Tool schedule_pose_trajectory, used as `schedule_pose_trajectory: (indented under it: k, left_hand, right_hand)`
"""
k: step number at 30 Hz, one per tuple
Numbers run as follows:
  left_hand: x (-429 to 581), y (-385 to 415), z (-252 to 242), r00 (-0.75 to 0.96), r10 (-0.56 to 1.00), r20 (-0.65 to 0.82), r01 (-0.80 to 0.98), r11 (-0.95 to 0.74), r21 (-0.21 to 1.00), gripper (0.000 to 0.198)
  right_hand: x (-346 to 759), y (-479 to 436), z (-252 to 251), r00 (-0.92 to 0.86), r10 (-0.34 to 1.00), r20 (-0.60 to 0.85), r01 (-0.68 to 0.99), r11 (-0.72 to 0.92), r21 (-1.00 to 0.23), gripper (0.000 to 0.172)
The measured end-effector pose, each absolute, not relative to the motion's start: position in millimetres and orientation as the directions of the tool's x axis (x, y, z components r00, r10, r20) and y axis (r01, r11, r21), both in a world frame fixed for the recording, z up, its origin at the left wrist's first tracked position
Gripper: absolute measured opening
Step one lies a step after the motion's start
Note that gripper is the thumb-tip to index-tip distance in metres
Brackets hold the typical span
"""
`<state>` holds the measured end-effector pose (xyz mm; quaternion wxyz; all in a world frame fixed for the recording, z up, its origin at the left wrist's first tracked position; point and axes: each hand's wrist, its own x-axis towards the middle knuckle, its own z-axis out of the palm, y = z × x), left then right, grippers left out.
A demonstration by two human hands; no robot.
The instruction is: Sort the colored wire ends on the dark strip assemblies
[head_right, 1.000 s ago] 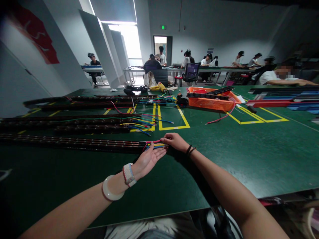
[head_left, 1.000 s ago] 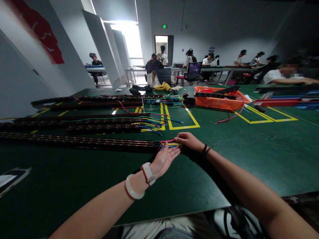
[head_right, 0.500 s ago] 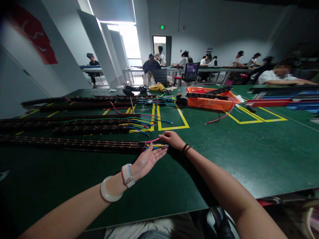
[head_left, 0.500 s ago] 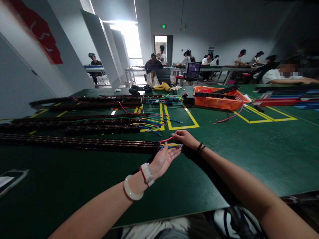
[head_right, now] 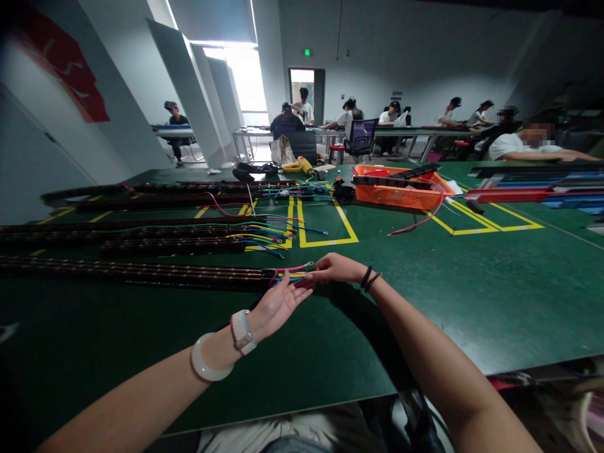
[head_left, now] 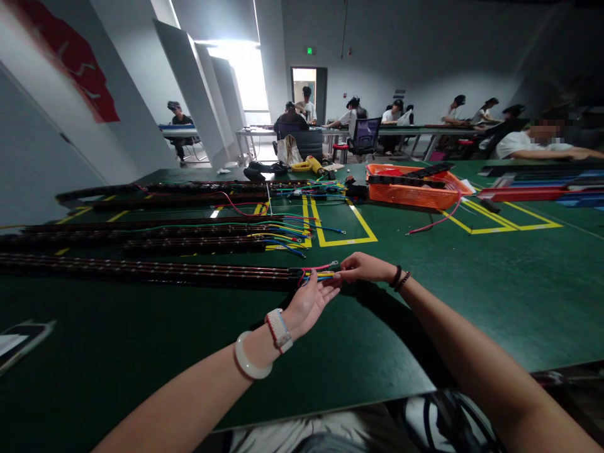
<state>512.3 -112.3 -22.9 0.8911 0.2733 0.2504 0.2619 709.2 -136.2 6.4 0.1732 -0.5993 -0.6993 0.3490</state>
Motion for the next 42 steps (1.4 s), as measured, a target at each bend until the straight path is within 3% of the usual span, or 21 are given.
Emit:
schedule_pose_trajectory:
  k: [12,16,21,27,34,38,42]
  left_hand:
    - [513,-115,-17,0.726,0.612,-0.314,-0.305,0.695,0.651,0.043]
    - [514,-117,-18,0.729,0.615,-0.301,-0.308,0.687,0.659,0.042]
    - [513,-116,-20,0.733,0.618,-0.285,-0.304,0.672,0.675,0.043]
    - [512,-114,-21,0.746,0.601,-0.287,-0.3,0.689,0.66,0.039]
    - [512,-115,-18,0.74,0.599,-0.305,-0.301,0.701,0.646,0.04]
    - [513,-115,-17,0.716,0.62,-0.321,-0.308,0.693,0.651,0.04]
    - [514,-114,-18,0.726,0.615,-0.307,-0.314,0.694,0.647,0.041]
  right_hand:
    - [704,-126,-16,-0.037,0.999,0.032,0.77,0.049,-0.636,0.054]
    - [702,-117,-25,0.007,0.991,0.131,0.71,0.087,-0.698,0.052]
    - [701,-103,-31,0.106,0.983,0.149,0.626,0.051,-0.778,0.053]
    - [703,-111,-24,0.046,0.999,0.026,0.64,-0.009,-0.768,0.057]
    - [706,-132,6,0.054,0.972,-0.228,0.749,-0.19,-0.634,0.072]
    - [706,-139,16,-0.163,0.921,-0.353,0.723,-0.132,-0.678,0.068]
    - [701,-140,16,-0.269,0.892,-0.362,0.68,-0.09,-0.728,0.062]
